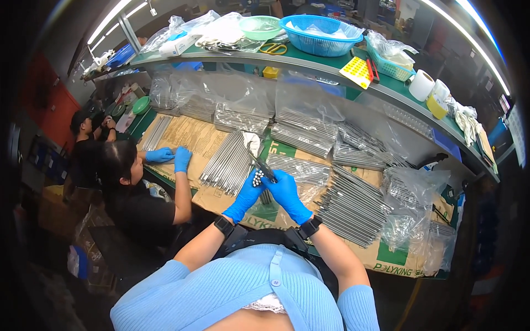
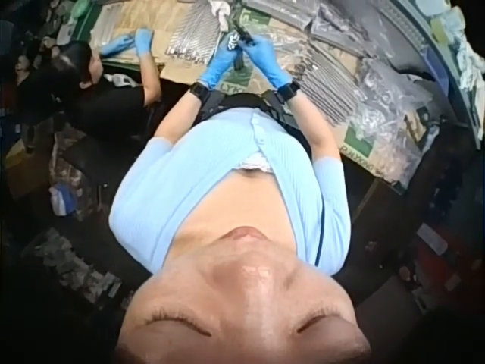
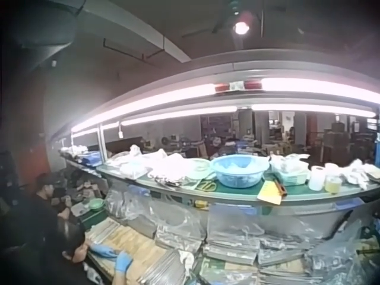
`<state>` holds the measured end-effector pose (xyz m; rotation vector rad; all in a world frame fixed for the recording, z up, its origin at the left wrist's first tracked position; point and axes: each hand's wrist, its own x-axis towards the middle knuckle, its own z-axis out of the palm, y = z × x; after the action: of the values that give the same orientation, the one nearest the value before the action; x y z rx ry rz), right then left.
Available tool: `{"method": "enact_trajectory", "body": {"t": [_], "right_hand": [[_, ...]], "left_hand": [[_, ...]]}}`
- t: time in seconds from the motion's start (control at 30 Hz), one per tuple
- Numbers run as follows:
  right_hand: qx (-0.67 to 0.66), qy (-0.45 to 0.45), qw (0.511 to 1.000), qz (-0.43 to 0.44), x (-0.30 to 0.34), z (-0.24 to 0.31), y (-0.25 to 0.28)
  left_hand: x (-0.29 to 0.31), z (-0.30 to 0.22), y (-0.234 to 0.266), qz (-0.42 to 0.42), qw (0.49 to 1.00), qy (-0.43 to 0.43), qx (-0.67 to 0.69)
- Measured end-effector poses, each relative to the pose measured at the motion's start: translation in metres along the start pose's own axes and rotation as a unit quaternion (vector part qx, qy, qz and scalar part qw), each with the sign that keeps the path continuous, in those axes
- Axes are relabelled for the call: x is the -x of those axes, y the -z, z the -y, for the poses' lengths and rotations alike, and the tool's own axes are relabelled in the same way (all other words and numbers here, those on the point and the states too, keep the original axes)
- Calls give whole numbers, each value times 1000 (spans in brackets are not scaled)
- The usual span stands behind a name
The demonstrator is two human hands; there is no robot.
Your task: The person measures a bundle of metal rods with a digital caliper and places them into a plastic bag before picking up and measuring a second bundle.
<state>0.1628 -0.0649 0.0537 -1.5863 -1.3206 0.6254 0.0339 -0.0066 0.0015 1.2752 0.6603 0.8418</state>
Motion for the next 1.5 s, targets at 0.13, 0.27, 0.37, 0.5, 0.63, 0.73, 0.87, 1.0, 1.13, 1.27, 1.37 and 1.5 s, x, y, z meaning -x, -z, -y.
{"method": "enact_trajectory", "body": {"t": [0.13, 0.27, 0.37, 0.5, 0.63, 0.73, 0.87, 1.0, 1.13, 1.27, 1.37, 1.5], "right_hand": [[11, 3, 1000, 8, -3, 4, -3], [54, 14, 998, 8, 0, 5, 3], [68, 30, 997, -13, -1, -12, 7], [206, 62, 975, -57, 6, -38, 26], [47, -38, 995, -74, 7, -42, 59], [-23, -56, 984, -170, 11, -12, 101], [-179, -73, 952, -238, 23, 12, 143], [-228, -51, 940, -249, 35, 8, 141], [-270, -99, 937, -196, 50, -12, 119], [-318, -178, 922, -129, 70, -60, 100], [-338, -177, 918, -111, 84, -72, 89], [-360, -174, 911, -100, 81, -66, 84]], "left_hand": [[0, -5, 6, 25, 1000, 2, 16], [2, -13, 11, 38, 999, 6, 1], [-3, -15, 17, 32, 999, -8, -19], [0, -13, 25, 13, 999, -26, -41], [3, -13, 27, 16, 999, -12, -36], [5, -13, 36, 19, 999, -24, -8], [2, -17, 46, 14, 998, -41, -34], [-1, -28, 47, 38, 998, -38, -16], [1, -44, 35, 8, 996, -22, 86], [-6, -36, 36, 8, 997, -27, 74], [-9, -33, 41, 1, 994, -31, 108], [-14, -29, 45, -12, 998, -19, 64]]}}
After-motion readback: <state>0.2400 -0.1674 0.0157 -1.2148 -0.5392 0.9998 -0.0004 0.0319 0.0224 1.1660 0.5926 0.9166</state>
